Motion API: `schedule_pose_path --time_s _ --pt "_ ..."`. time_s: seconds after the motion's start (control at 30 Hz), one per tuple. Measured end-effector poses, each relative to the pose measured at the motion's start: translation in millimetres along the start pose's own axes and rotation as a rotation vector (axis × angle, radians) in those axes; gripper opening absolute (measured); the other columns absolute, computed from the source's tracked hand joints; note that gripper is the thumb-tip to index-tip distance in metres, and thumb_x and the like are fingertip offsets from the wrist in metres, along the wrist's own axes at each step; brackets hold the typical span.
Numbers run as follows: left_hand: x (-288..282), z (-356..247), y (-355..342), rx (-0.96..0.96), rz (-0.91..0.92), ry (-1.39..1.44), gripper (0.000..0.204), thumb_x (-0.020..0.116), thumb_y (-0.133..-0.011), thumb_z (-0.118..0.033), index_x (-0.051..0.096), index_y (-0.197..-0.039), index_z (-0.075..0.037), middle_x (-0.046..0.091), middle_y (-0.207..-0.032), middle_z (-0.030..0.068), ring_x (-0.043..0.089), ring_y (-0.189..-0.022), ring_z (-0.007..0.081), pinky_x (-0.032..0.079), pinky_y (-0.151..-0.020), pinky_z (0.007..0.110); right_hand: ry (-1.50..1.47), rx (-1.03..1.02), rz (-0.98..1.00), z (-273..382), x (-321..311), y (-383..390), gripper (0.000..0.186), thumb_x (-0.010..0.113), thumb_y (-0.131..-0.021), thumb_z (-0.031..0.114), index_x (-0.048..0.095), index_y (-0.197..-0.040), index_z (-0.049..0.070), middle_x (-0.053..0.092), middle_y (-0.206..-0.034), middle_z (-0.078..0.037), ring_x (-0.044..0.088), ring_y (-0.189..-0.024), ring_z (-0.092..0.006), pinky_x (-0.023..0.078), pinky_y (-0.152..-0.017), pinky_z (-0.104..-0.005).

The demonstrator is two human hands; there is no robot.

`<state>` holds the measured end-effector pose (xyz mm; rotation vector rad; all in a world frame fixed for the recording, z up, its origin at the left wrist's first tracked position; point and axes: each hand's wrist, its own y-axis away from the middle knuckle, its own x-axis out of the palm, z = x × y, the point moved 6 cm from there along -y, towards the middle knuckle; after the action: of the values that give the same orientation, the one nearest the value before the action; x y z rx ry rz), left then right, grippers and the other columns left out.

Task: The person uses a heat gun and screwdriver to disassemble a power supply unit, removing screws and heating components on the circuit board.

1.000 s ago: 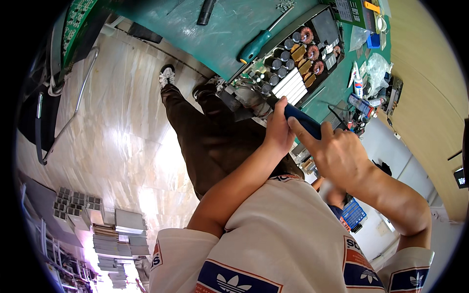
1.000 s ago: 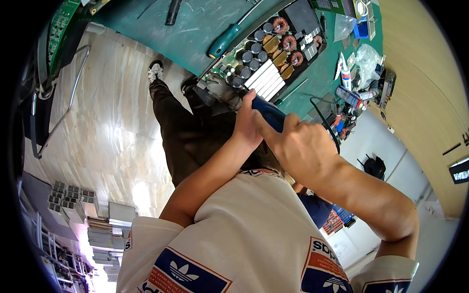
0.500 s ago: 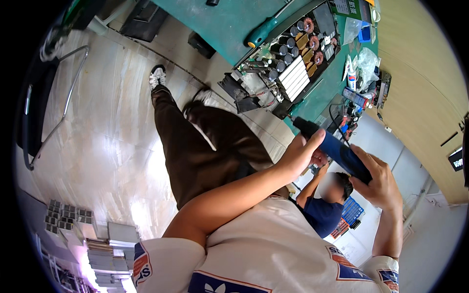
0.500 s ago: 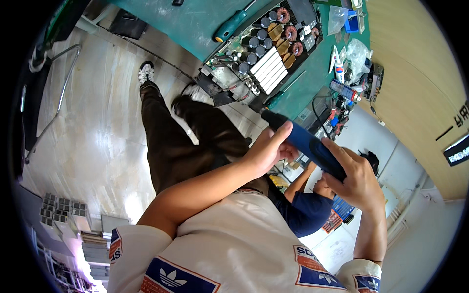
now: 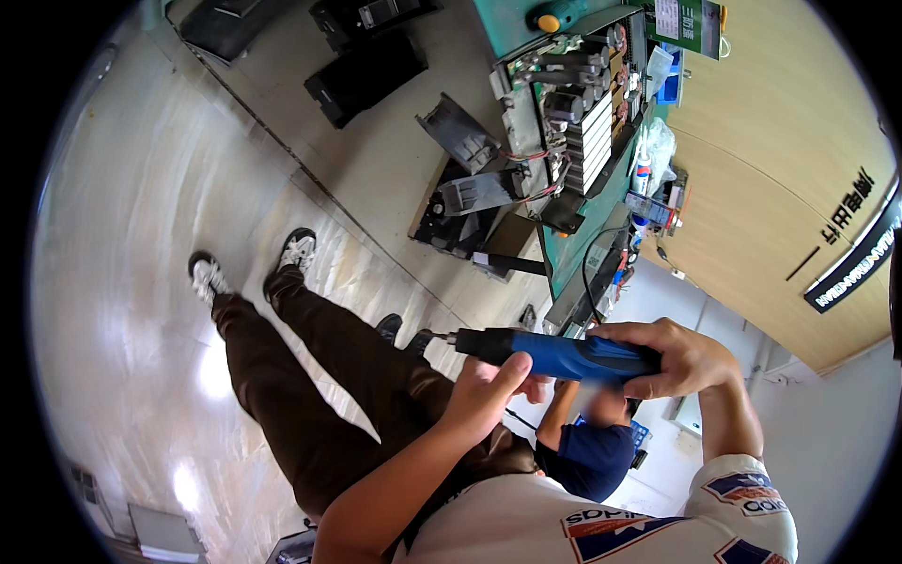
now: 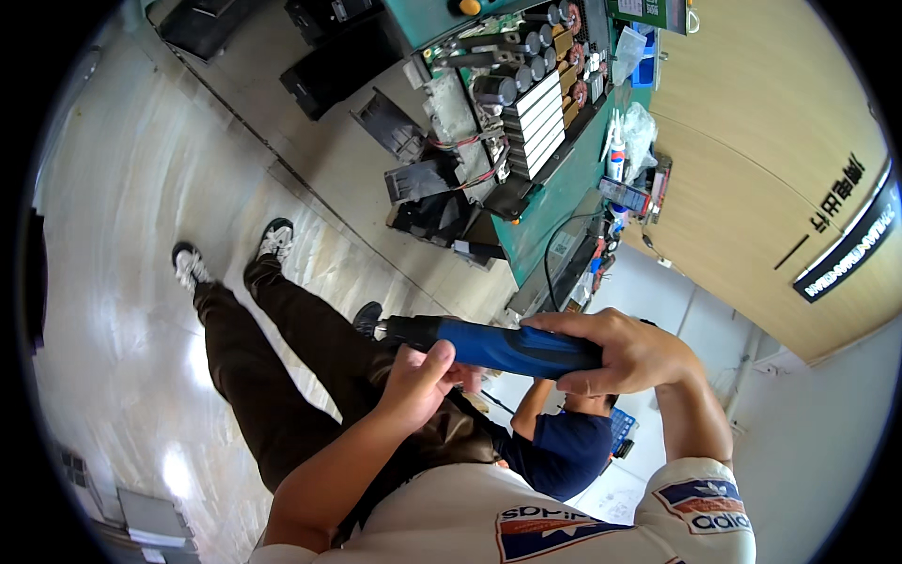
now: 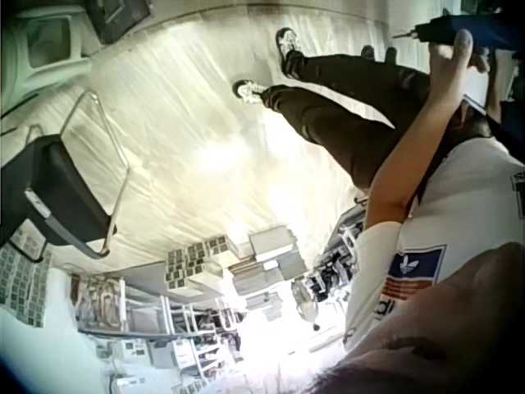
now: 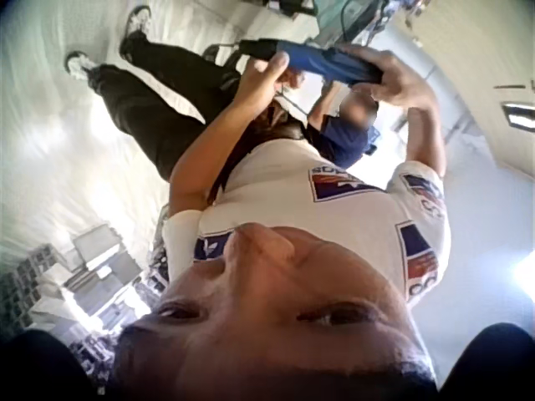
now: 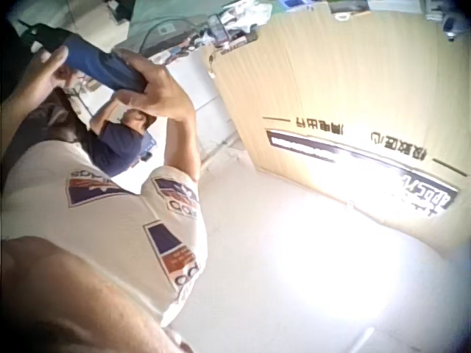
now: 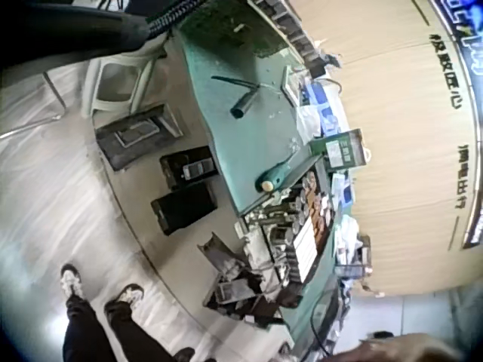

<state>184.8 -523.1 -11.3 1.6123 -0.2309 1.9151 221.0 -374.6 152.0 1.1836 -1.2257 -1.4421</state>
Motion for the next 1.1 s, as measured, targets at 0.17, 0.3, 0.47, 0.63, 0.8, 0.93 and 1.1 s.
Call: schedule_pose_path --time_s 0.17,0.3,0.47,0.63,0.8,0.93,1.1 --pt "-47.3 -14.8 6.3 0.07 -0.068 -0.025 0.054 0.066 -0.09 -0.05 0.061 -0.101 0.003 0.065 -0.08 0.011 0.062 -0.066 0.0166 0.05 -0.061 0.029 -0.051 -0.038 0.032 -17.1 28.5 -43.8 0.069 0.077 -0.079 0.01 0.046 -0.14 0.001 0.069 -0.107 -0.014 0.065 -0.093 -0.0178 0.05 -0.084 -0.0321" --pt "-81.3 -12.2 5.7 0.046 -0.155 -0.001 0.05 0.066 -0.091 -0.043 0.064 -0.094 0.006 0.066 -0.079 0.0128 0.061 -0.061 0.0177 0.05 -0.057 0.028 -0.145 -0.002 0.045 -24.3 43.4 -75.1 0.069 0.075 -0.082 0.011 0.043 -0.143 0.0 0.061 -0.127 -0.015 0.06 -0.109 -0.0192 0.046 -0.094 -0.0316" --pt "-110.9 -13.9 6.0 0.04 -0.254 0.054 0.031 0.067 -0.092 -0.025 0.062 -0.095 0.005 0.065 -0.071 0.0117 0.059 -0.053 0.0159 0.049 -0.05 0.028 -0.238 0.222 0.078 -24.3 60.5 -101.4 0.067 0.072 -0.086 0.014 0.041 -0.145 0.004 0.063 -0.123 -0.016 0.061 -0.105 -0.0206 0.047 -0.092 -0.0322" --pt "-120.5 -23.4 6.9 0.037 -0.315 -0.013 0.039 0.064 -0.093 -0.036 0.061 -0.092 0.003 0.063 -0.07 0.0108 0.056 -0.051 0.0156 0.045 -0.048 0.026 -0.001 0.099 -0.018 -17.8 65.8 -121.1 0.072 0.075 -0.082 0.013 0.042 -0.145 0.005 0.065 -0.117 -0.02 0.066 -0.099 -0.0261 0.05 -0.087 -0.0345" --pt "-97.7 -38.9 -4.4 0.115 -0.294 -0.122 0.034 0.066 -0.092 -0.033 0.061 -0.088 0.0 0.06 -0.069 0.005 0.056 -0.055 0.0129 0.041 -0.047 0.026 0.109 -0.011 -0.185 -9.7 56.9 -101.7 0.075 0.08 -0.076 0.012 0.044 -0.141 0.004 0.068 -0.109 -0.02 0.069 -0.094 -0.029 0.053 -0.084 -0.0355" --pt "-14.1 -58.8 -33.9 0.145 -0.218 -0.138 0.026 0.07 -0.091 -0.025 0.062 -0.084 -0.002 0.057 -0.067 -0.0039 0.05 -0.056 0.0024 0.038 -0.05 0.021 0.201 -0.024 -0.38 -4.8 14.1 -25.3 0.083 0.087 -0.069 0.019 0.045 -0.138 0.001 0.067 -0.11 -0.017 0.066 -0.1 -0.0271 0.051 -0.086 -0.0365" --pt "78.1 -59.6 -92.3 0.133 -0.094 -0.216 0.036 0.065 -0.093 -0.039 0.062 -0.09 -0.003 0.063 -0.072 0.0019 0.058 -0.059 0.0066 0.044 -0.051 0.022 0.05 -0.038 -0.573 -14.1 -46.3 52.3 0.079 0.084 -0.067 0.015 0.048 -0.137 0.0 0.068 -0.106 -0.014 0.064 -0.091 -0.0204 0.049 -0.084 -0.0333"
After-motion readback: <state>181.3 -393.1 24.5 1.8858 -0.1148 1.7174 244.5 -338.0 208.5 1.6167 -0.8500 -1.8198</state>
